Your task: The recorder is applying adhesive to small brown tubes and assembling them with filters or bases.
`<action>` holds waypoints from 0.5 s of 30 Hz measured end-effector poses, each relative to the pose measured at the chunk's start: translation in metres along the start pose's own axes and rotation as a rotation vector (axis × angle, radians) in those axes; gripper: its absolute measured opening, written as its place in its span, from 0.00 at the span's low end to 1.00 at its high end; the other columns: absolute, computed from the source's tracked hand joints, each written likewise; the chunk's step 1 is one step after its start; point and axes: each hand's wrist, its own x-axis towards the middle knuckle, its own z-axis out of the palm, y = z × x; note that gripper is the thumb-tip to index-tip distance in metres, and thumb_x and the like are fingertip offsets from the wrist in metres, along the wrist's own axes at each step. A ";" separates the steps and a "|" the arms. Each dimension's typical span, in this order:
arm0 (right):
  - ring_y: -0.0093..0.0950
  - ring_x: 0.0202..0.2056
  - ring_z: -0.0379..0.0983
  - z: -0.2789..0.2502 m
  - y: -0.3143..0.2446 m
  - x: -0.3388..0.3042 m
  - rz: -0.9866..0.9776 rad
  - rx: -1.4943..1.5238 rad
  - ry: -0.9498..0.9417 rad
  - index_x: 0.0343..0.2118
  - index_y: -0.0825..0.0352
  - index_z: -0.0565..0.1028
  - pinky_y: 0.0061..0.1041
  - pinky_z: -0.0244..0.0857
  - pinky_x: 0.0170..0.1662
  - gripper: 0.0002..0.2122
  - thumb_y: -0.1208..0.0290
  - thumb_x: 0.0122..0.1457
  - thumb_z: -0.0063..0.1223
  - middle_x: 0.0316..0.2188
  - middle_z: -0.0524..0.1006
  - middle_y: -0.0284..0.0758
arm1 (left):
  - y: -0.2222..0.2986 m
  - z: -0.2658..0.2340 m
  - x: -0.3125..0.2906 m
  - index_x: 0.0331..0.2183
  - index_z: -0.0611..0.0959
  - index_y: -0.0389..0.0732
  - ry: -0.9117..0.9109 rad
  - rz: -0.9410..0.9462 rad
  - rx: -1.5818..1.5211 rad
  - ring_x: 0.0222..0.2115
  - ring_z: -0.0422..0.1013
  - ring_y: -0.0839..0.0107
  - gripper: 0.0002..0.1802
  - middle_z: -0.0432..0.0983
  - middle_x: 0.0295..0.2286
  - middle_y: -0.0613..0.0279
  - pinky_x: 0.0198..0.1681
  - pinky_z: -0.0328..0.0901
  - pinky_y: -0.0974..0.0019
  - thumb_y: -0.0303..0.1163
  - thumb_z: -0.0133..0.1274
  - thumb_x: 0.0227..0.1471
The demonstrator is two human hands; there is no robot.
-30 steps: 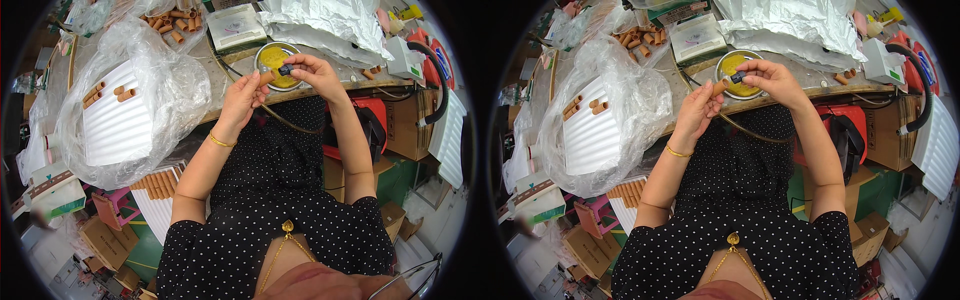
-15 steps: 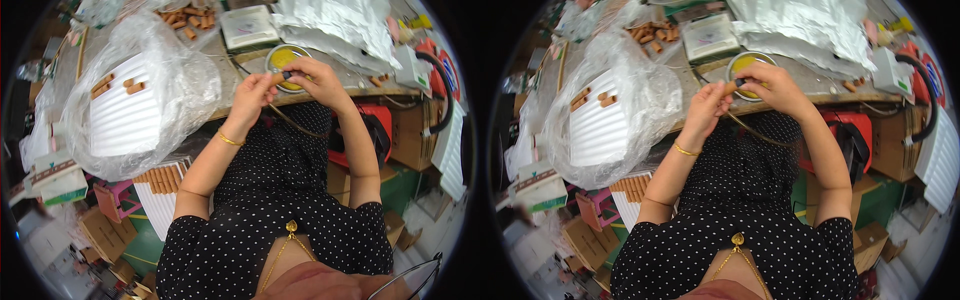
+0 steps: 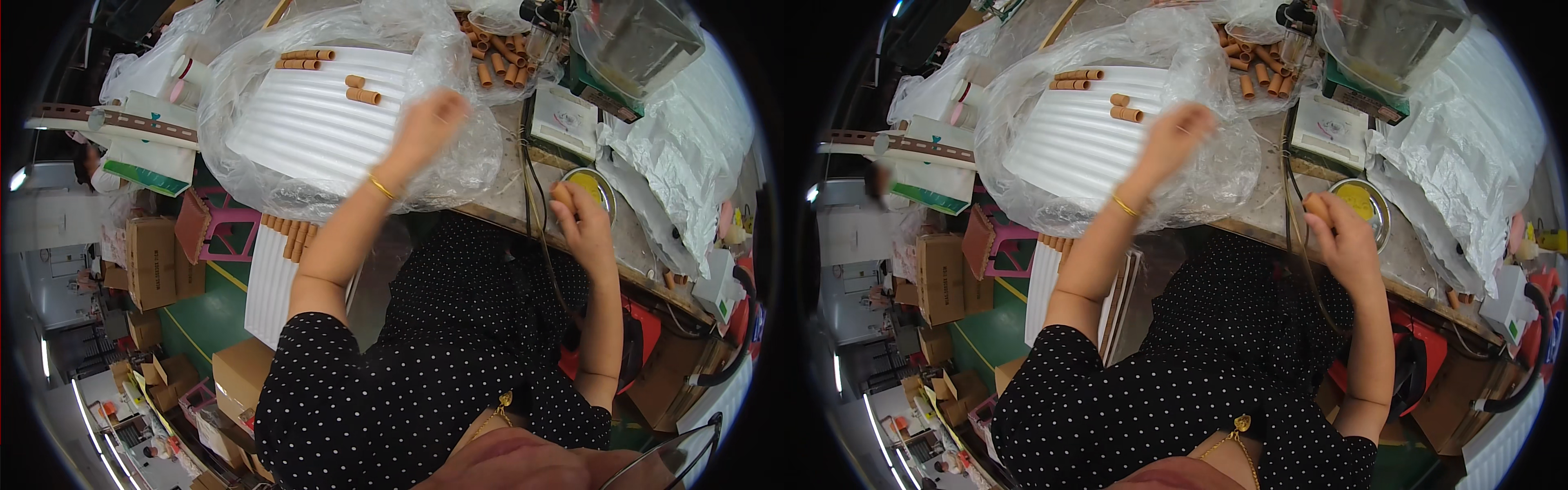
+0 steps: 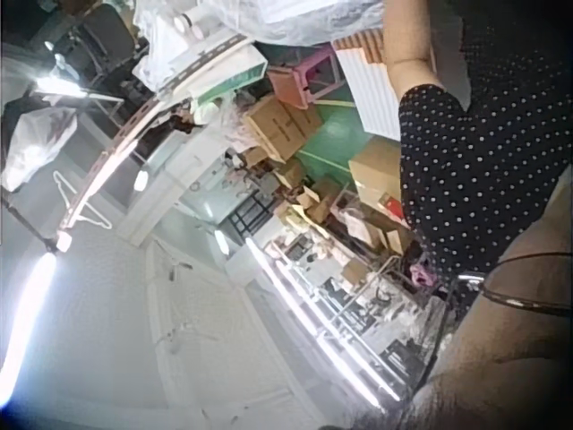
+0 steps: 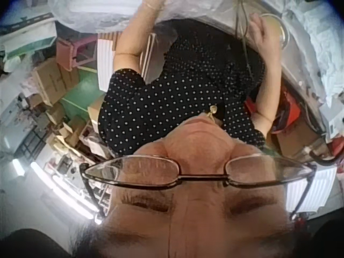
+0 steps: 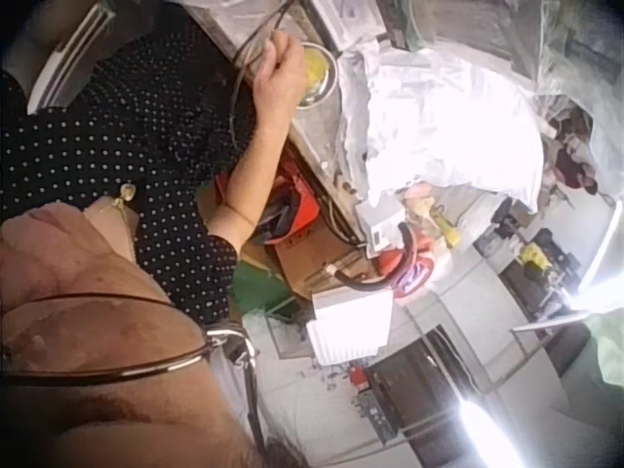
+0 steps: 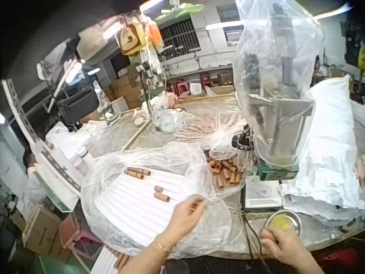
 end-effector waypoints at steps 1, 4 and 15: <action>0.33 0.29 0.73 -0.002 0.000 0.000 0.005 -0.004 0.004 0.41 0.69 0.69 0.25 0.64 0.32 0.14 0.68 0.54 0.50 0.29 0.74 0.41 | -0.019 -0.029 0.014 0.33 0.78 0.40 0.214 0.056 0.145 0.28 0.71 0.63 0.10 0.75 0.25 0.56 0.35 0.64 0.64 0.30 0.52 0.44; 0.23 0.24 0.72 -0.011 0.002 -0.003 0.348 0.307 -0.038 0.41 0.70 0.69 0.19 0.63 0.29 0.12 0.69 0.57 0.46 0.26 0.74 0.36 | -0.106 -0.090 0.037 0.36 0.77 0.37 0.129 0.194 0.856 0.43 0.63 0.52 0.16 0.72 0.39 0.52 0.46 0.58 0.54 0.27 0.52 0.40; 0.30 0.39 0.71 0.016 0.031 0.002 0.373 1.084 0.091 0.46 0.70 0.60 0.23 0.62 0.37 0.16 0.64 0.62 0.35 0.39 0.71 0.43 | -0.073 -0.071 0.036 0.32 0.76 0.35 0.289 0.095 -0.038 0.27 0.70 0.73 0.10 0.75 0.26 0.62 0.33 0.65 0.71 0.30 0.53 0.48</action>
